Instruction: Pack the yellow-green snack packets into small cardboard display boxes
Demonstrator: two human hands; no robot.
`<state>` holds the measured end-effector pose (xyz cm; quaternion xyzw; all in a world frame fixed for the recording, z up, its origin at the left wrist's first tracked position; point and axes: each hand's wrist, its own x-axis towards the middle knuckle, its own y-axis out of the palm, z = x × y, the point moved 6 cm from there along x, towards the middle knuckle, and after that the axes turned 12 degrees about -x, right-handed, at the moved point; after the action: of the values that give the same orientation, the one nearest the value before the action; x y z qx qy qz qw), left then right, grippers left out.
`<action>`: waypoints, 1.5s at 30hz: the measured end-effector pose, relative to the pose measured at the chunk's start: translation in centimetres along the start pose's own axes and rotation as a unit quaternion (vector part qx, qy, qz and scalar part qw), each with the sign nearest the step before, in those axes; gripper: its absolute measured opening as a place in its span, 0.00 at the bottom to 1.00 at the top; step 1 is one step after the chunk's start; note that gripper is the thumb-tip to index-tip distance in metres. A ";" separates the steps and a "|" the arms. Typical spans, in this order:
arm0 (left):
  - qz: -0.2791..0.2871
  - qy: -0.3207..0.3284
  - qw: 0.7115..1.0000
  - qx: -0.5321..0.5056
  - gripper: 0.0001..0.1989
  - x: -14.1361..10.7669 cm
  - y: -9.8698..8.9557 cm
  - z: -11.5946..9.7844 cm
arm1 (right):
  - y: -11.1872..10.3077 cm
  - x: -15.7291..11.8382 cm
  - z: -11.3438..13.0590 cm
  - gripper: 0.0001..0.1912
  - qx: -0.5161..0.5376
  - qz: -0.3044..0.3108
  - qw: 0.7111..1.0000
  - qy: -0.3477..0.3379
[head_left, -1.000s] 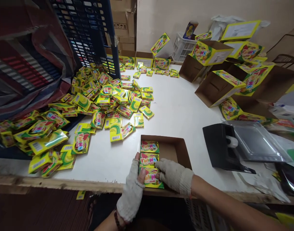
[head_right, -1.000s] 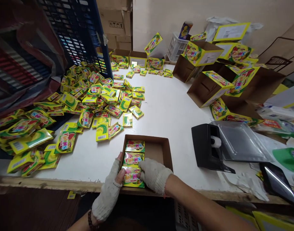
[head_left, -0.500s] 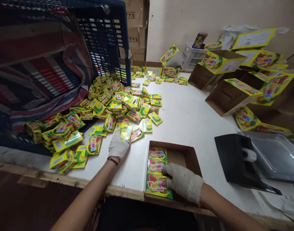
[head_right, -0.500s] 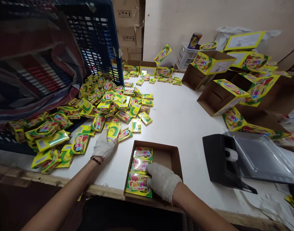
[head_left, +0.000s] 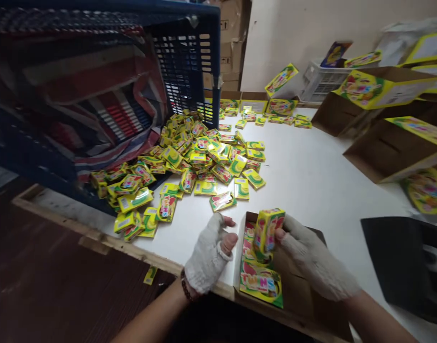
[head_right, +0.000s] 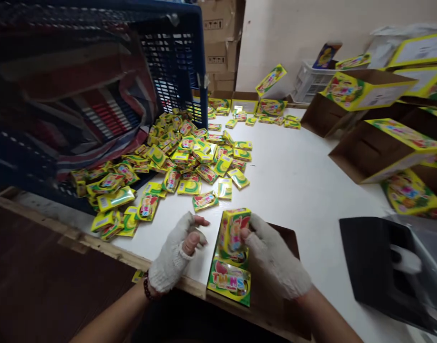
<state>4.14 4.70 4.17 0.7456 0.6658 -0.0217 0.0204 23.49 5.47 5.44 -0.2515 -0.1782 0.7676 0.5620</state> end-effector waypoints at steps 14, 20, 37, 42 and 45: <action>-0.238 0.009 0.963 0.125 0.23 1.4 -12.0 1.8 | 3.7 2.7 -1.0 0.07 -0.263 0.038 0.964 -0.023; -0.058 0.002 0.981 -0.183 0.22 0.0 1.7 0.6 | 2.1 0.3 1.0 0.20 0.037 -0.011 0.999 0.029; 0.209 0.225 0.862 0.402 0.18 -3.7 8.1 0.1 | 3.2 2.4 -2.3 0.14 -0.525 0.068 0.848 0.019; 0.000 0.198 0.893 0.405 0.10 3.0 1.6 0.5 | 4.2 2.2 -1.7 0.21 -0.581 0.121 0.805 -0.012; -0.032 0.090 0.853 0.513 0.18 7.8 -1.6 2.8 | 3.9 2.7 -1.5 0.22 -0.600 0.132 0.788 -0.031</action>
<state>3.43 12.47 0.88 0.6270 0.5823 -0.2939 -0.4260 20.70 6.81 1.55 -0.5350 -0.5858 0.5801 0.1849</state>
